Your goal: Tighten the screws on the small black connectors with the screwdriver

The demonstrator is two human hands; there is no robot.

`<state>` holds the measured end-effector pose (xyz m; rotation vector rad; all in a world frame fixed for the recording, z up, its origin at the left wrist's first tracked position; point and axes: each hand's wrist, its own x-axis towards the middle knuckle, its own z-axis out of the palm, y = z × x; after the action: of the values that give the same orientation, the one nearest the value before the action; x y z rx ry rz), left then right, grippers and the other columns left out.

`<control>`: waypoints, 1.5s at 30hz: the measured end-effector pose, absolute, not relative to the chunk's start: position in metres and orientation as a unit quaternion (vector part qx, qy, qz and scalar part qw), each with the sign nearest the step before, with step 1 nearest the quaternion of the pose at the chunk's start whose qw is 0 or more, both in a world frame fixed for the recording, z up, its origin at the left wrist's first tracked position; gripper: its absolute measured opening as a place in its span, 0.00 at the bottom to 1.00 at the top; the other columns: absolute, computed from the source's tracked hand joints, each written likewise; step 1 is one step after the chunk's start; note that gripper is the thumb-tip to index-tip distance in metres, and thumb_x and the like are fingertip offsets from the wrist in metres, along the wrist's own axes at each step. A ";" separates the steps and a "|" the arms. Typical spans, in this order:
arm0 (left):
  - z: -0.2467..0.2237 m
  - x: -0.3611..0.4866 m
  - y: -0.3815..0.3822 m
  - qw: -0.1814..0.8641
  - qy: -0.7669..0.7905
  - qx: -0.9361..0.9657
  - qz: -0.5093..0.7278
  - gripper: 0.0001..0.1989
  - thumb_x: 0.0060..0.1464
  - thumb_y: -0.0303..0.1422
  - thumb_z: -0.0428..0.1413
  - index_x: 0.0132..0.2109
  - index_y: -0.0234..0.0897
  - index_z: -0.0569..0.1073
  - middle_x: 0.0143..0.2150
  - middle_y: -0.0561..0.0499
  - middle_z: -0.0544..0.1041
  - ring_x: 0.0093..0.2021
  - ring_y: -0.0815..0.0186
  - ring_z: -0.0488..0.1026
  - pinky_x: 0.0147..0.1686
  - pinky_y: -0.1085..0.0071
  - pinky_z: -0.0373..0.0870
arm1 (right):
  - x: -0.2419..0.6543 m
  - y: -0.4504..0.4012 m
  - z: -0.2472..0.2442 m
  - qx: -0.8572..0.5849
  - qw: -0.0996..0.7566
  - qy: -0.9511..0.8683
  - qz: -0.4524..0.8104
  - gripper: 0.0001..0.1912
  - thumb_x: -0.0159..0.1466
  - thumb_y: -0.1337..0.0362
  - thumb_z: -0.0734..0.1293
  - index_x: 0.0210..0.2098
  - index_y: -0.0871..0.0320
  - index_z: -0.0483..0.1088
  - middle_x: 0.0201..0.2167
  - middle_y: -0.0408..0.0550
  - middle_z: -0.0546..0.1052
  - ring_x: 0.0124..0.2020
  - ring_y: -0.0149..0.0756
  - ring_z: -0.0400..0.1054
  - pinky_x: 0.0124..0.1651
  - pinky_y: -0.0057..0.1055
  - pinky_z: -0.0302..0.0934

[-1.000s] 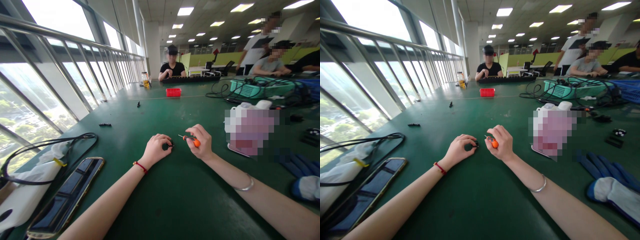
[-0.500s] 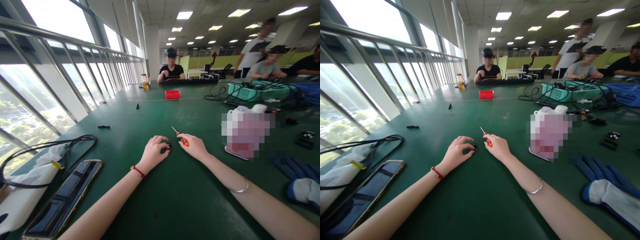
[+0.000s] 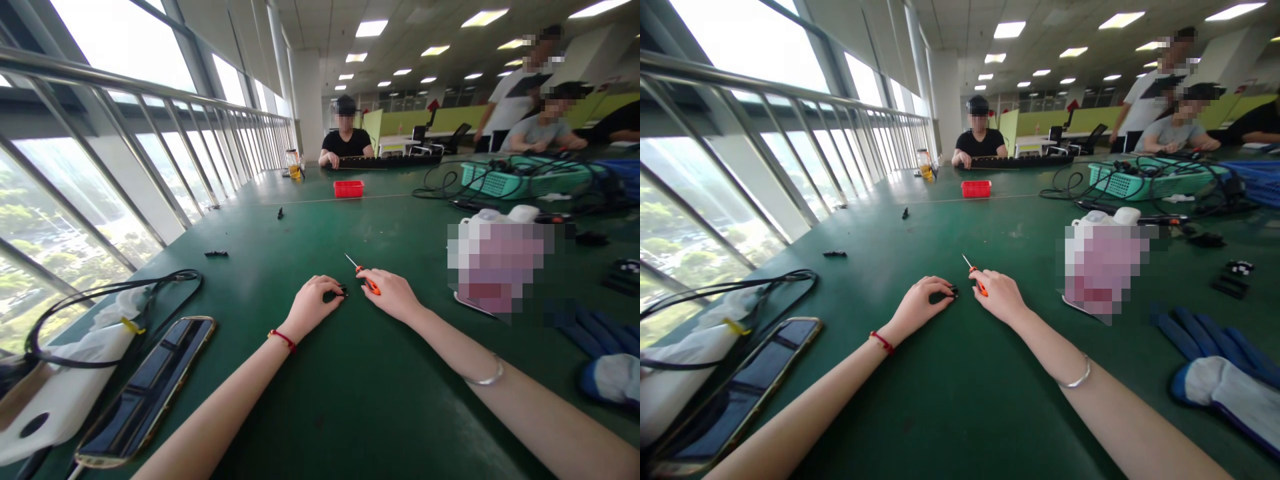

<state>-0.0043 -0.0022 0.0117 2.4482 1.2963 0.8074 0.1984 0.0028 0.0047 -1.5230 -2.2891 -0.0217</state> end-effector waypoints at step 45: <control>0.042 -0.178 -0.004 0.053 0.776 0.599 0.187 0.19 0.44 0.46 0.52 0.40 0.40 0.75 0.39 0.48 0.78 0.41 0.57 0.73 0.35 0.69 0.68 | 0.197 0.003 0.006 -0.541 0.199 -0.817 0.003 0.14 0.61 0.64 0.58 0.45 0.53 0.68 0.37 0.44 0.75 0.35 0.34 0.69 0.34 0.28 0.59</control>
<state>-0.1782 -0.0045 0.0418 1.8220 2.3599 0.5679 0.1966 0.0027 0.0056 -1.5127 -2.2863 0.0075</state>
